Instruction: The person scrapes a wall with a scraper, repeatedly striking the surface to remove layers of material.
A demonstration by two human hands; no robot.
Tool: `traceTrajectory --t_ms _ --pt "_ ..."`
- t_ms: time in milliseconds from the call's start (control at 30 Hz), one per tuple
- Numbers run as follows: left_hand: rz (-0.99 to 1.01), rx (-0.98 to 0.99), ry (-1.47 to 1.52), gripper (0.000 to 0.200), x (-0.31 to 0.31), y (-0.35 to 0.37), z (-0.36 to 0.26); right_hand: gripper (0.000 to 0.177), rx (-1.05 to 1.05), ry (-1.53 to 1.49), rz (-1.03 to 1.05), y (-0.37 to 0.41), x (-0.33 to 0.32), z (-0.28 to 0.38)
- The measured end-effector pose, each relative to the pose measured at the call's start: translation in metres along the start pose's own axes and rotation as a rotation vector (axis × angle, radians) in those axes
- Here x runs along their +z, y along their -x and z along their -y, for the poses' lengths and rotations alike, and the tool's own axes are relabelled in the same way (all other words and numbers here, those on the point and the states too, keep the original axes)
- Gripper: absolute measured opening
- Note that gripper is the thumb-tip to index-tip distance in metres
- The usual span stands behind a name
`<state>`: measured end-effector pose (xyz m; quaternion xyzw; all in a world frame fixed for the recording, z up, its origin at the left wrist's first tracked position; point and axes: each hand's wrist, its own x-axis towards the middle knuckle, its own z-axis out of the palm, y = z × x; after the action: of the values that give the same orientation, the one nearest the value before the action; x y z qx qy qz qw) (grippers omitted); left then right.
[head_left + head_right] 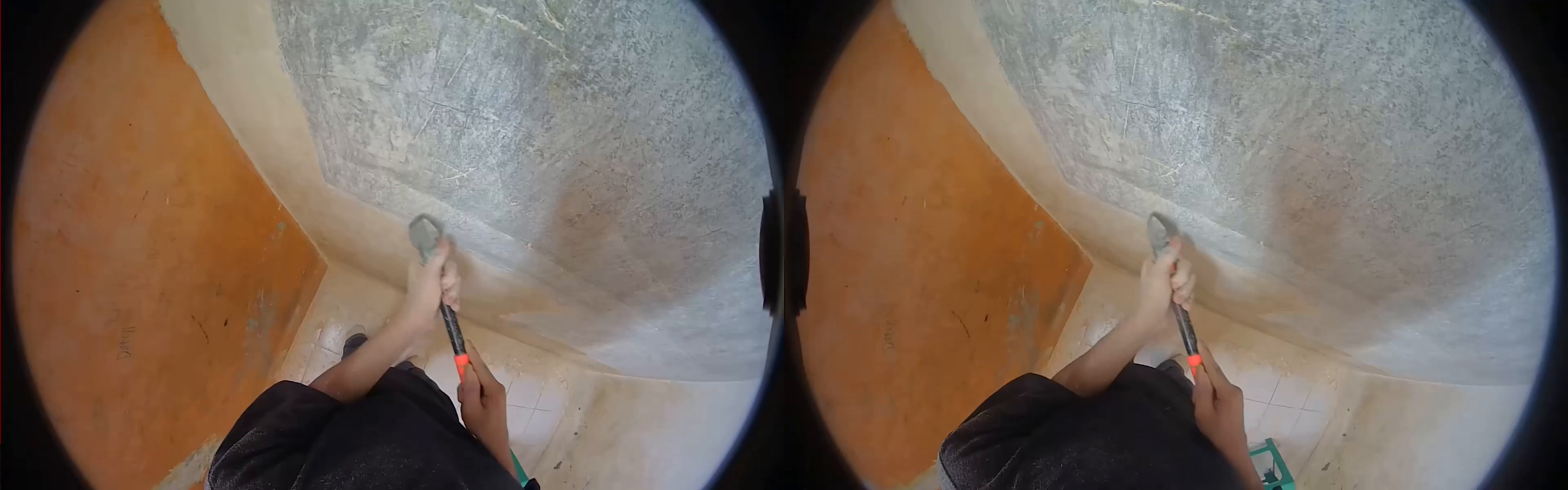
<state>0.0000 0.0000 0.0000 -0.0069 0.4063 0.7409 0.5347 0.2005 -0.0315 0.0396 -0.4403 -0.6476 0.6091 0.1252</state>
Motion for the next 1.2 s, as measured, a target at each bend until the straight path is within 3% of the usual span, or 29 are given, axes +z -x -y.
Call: traceTrajectory --t_ms 67,233,367,500,767,900,967,1033,1100,1200 --pt "0.033 0.14 -0.038 0.032 -0.012 -0.008 -0.005 0.043 -0.112 0.075 0.036 -0.008 0.006 -0.005" --pt "0.011 0.065 -0.036 0.035 0.011 0.003 0.002 0.042 -0.027 0.054 -0.036 0.007 -0.011 0.001" --pt "0.051 0.108 -0.036 0.037 -0.007 -0.004 -0.007 0.042 -0.037 0.08 -0.009 0.0 0.004 0.005" --pt "0.045 -0.014 0.002 0.039 0.006 0.004 0.011 0.043 -0.015 0.049 -0.055 0.014 0.0 -0.004" --pt "0.02 0.093 -0.149 0.042 -0.006 -0.006 0.01 0.045 -0.076 -0.032 -0.013 0.002 0.01 -0.028" --pt "-0.003 0.054 -0.171 0.044 -0.002 -0.002 0.005 0.044 0.016 -0.036 -0.014 -0.003 0.013 -0.018" --pt "-0.03 0.175 -0.156 0.047 -0.02 -0.01 -0.014 0.044 -0.198 0.046 0.018 -0.022 0.029 -0.031" --pt "-0.076 0.113 -0.177 0.048 -0.014 -0.004 -0.01 0.044 -0.184 0.018 -0.007 -0.009 0.027 -0.019" --pt "-0.05 -0.036 -0.118 0.047 0.006 0.006 -0.002 0.044 0.001 -0.02 -0.043 0.008 0.014 -0.008" --pt "0.053 0.01 -0.109 0.045 -0.017 0.001 -0.002 0.043 -0.002 0.012 -0.052 0.009 0.024 -0.012"
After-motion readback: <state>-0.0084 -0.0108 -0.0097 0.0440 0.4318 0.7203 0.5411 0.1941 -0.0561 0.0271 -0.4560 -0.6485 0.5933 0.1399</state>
